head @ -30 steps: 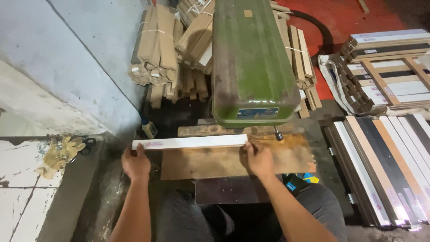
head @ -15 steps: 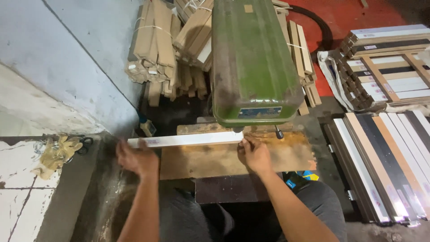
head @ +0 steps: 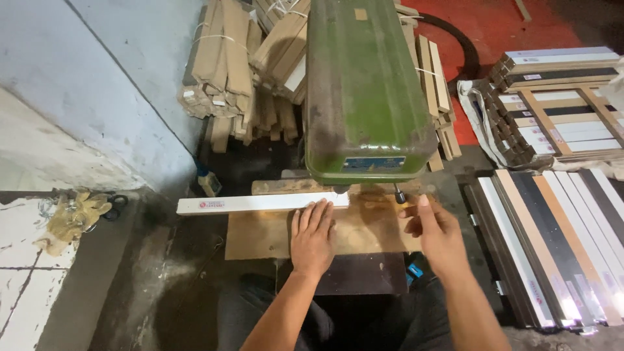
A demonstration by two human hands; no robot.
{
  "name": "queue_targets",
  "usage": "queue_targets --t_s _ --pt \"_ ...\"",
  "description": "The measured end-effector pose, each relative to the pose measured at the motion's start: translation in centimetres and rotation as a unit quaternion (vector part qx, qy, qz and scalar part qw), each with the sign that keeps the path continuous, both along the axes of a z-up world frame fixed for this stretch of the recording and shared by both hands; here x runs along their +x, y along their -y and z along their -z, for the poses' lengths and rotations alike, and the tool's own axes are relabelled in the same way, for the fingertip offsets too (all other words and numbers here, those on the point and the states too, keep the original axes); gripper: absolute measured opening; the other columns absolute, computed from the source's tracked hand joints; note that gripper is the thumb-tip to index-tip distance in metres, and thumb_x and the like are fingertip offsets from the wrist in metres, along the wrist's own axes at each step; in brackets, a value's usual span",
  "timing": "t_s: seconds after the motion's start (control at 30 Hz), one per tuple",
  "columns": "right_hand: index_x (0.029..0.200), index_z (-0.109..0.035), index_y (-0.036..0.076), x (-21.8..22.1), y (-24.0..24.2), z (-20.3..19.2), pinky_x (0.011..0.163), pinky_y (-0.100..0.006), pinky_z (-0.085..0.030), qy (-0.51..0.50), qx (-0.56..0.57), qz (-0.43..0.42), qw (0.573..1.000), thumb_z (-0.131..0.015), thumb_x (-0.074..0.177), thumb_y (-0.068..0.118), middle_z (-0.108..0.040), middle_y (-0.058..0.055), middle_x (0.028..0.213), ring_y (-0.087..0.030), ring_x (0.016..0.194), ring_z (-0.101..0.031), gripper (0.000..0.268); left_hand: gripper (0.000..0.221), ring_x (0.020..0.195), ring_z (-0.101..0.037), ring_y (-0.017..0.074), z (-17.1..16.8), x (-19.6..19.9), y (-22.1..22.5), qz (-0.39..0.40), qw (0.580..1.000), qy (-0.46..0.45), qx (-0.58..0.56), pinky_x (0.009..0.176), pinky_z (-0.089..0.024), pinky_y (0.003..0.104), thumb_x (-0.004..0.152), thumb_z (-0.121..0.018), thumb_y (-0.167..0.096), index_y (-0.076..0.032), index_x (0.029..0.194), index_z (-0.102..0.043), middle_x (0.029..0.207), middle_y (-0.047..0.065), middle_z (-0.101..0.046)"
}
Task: The person is processing long strips using a machine and then stacking them in an organized manner.
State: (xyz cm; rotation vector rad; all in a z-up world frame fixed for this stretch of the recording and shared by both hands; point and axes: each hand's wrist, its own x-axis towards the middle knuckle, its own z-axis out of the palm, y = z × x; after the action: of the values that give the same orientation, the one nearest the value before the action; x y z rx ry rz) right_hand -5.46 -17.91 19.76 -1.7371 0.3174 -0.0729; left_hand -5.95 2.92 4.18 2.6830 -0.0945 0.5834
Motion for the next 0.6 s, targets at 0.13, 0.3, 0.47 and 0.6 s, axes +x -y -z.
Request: queue_targets --t_s 0.13,0.3,0.47,0.6 --pt "0.11 -0.077 -0.001 1.4 1.2 0.0 0.068 -0.041 -0.055 -0.019 -0.116 -0.077 0.99 -0.061 0.105 0.032 -0.073 -0.017 0.074 -0.027 0.067 -0.067 0.036 0.048 0.144 -0.039 0.0222 -0.2 -0.2 0.0 0.002 1.0 -0.018 -0.004 0.123 -0.02 0.047 0.099 -0.057 -0.025 -0.017 0.147 -0.056 0.152 0.0 -0.052" --pt "0.088 -0.079 0.005 5.5 0.8 3.1 0.075 -0.043 -0.056 -0.01 -0.251 -0.172 0.952 -0.053 0.108 0.032 -0.073 -0.013 0.067 -0.029 0.072 -0.072 0.043 0.05 0.143 -0.041 0.0244 -0.4 -0.2 0.0 0.001 1.0 -0.008 0.002 0.122 -0.023 0.048 0.099 -0.056 -0.026 -0.016 0.149 -0.053 0.15 0.002 -0.053" --pt "0.093 -0.068 0.006 10.0 -0.9 3.9 0.073 -0.041 -0.052 0.017 -0.08 -0.152 0.985 -0.059 0.106 0.022 -0.067 -0.011 0.078 -0.024 0.077 -0.064 0.023 0.047 0.137 -0.049 0.0243 -0.4 0.1 0.2 -0.015 0.998 0.058 0.007 0.117 -0.033 0.046 0.095 -0.054 -0.018 -0.015 0.141 -0.06 0.141 0.003 -0.061" --pt "0.105 -0.063 0.006 16.8 -3.2 0.8 0.084 -0.043 -0.05 0.097 -0.029 -0.174 0.98 -0.062 0.103 0.02 -0.065 -0.013 0.092 -0.026 0.09 -0.062 0.014 0.046 0.134 -0.051 0.024 -0.6 0.1 0.2 -0.017 0.998 0.064 0.004 0.116 -0.034 0.045 0.095 -0.053 -0.018 -0.014 0.14 -0.062 0.137 0.003 -0.063"
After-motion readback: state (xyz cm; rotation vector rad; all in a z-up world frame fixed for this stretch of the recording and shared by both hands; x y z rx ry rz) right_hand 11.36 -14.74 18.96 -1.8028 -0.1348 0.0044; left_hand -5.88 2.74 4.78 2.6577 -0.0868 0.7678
